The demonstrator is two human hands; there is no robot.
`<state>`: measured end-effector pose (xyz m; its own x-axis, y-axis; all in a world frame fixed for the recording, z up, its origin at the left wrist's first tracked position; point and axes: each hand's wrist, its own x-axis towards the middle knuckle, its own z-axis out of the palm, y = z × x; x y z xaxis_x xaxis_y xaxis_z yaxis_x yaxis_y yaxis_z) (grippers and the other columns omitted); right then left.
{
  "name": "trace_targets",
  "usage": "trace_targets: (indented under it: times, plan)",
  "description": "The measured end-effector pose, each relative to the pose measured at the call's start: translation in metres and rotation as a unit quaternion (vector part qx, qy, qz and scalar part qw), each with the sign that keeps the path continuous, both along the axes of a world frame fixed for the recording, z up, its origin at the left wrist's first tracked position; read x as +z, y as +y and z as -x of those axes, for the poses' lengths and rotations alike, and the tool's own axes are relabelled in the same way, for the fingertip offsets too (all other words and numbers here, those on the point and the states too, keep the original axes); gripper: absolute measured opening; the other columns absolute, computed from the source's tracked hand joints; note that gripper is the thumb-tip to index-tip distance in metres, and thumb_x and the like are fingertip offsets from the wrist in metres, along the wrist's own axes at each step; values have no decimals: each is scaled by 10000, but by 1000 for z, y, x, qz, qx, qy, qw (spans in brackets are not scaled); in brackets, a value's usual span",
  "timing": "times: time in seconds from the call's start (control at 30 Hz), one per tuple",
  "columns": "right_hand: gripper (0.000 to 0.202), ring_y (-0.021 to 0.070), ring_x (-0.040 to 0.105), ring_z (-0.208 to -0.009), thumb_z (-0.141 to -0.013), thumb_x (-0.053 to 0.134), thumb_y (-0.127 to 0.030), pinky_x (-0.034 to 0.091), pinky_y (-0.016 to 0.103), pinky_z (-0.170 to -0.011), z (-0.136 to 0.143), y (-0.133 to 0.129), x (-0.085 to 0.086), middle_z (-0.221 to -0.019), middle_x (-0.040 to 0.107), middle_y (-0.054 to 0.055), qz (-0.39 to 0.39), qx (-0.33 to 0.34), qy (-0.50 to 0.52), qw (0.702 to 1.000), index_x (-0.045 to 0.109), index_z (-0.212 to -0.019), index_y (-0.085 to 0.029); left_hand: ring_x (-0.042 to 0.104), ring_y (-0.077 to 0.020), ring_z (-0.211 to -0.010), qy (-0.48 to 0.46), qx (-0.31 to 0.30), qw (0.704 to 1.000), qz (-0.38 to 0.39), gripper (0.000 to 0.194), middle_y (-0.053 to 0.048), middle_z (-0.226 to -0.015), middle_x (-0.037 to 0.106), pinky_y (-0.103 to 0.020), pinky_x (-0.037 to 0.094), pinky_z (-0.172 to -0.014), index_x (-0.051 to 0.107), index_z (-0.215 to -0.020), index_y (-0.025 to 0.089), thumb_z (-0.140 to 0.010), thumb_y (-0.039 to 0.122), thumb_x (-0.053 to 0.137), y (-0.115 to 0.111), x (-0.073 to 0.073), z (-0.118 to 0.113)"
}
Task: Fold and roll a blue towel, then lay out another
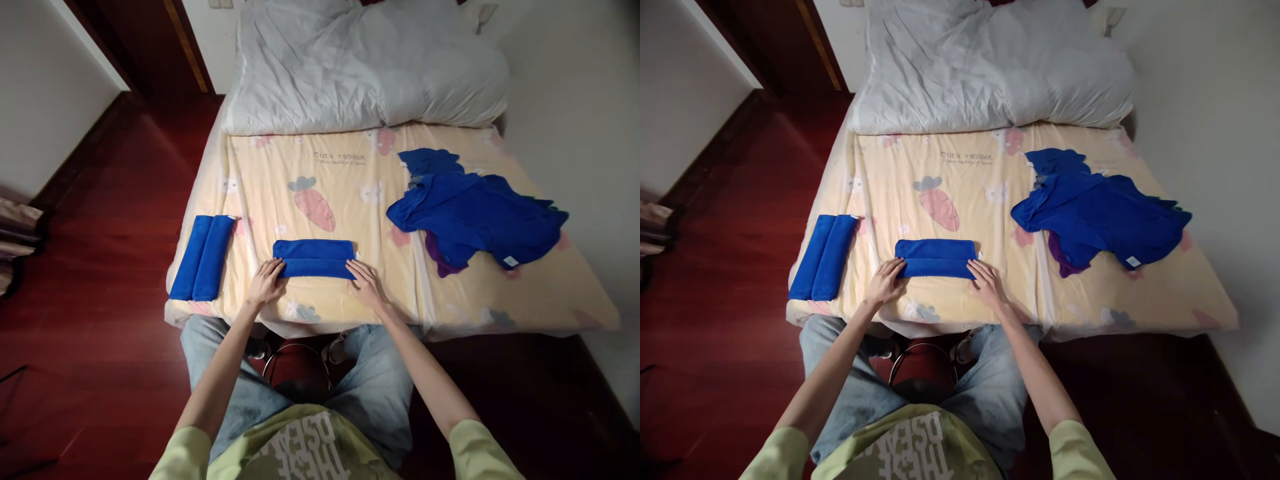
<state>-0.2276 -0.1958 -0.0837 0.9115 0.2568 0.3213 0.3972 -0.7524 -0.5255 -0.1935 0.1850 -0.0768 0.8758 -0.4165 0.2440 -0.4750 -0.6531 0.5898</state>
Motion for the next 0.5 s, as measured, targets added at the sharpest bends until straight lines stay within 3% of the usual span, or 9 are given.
trace_targets:
  times: [0.13, 0.23, 0.33, 0.5]
  plan:
    - [544, 254, 620, -1293, -824, 498, -66, 443, 493, -1133, -6, 10, -5, -1350, 696, 76, -16, -53, -11, 998, 699, -1305, -223, 541, -320, -1376, -10, 43, 999, 21, 465, -115, -1410, 649, -550, 321, -1229, 655, -1352, 209, -917, 151, 504, -6, -1, 1]
    - [471, 256, 672, -1185, -818, 503, -89, 492, 469, -1068, 2, 14, -11, -1227, 749, 76, -33, -50, -28, 998, 739, -1202, -225, 543, -291, -1377, -22, 45, 998, 42, 450, -108, -1428, 639, -522, 367, -1187, 634, -1367, 222, -958, 149, 464, 2, -5, 15]
    - [394, 259, 691, -1115, -836, 547, -129, 519, 455, -1029, 11, 14, -12, -1174, 762, 74, -46, -56, -49, 996, 736, -1168, -226, 568, -292, -1337, -30, 58, 997, 44, 442, -124, -1378, 664, -492, 425, -1112, 612, -1376, 210, -955, 165, 486, 9, -12, 25]
    - [391, 251, 682, -1107, -866, 582, -146, 536, 451, -1041, 7, 10, -9, -1191, 744, 70, -73, -64, -43, 994, 693, -1231, -232, 615, -292, -1215, -24, 95, 994, 45, 429, -122, -1282, 687, -473, 462, -1033, 614, -1318, 191, -907, 155, 496, 10, -18, 21]
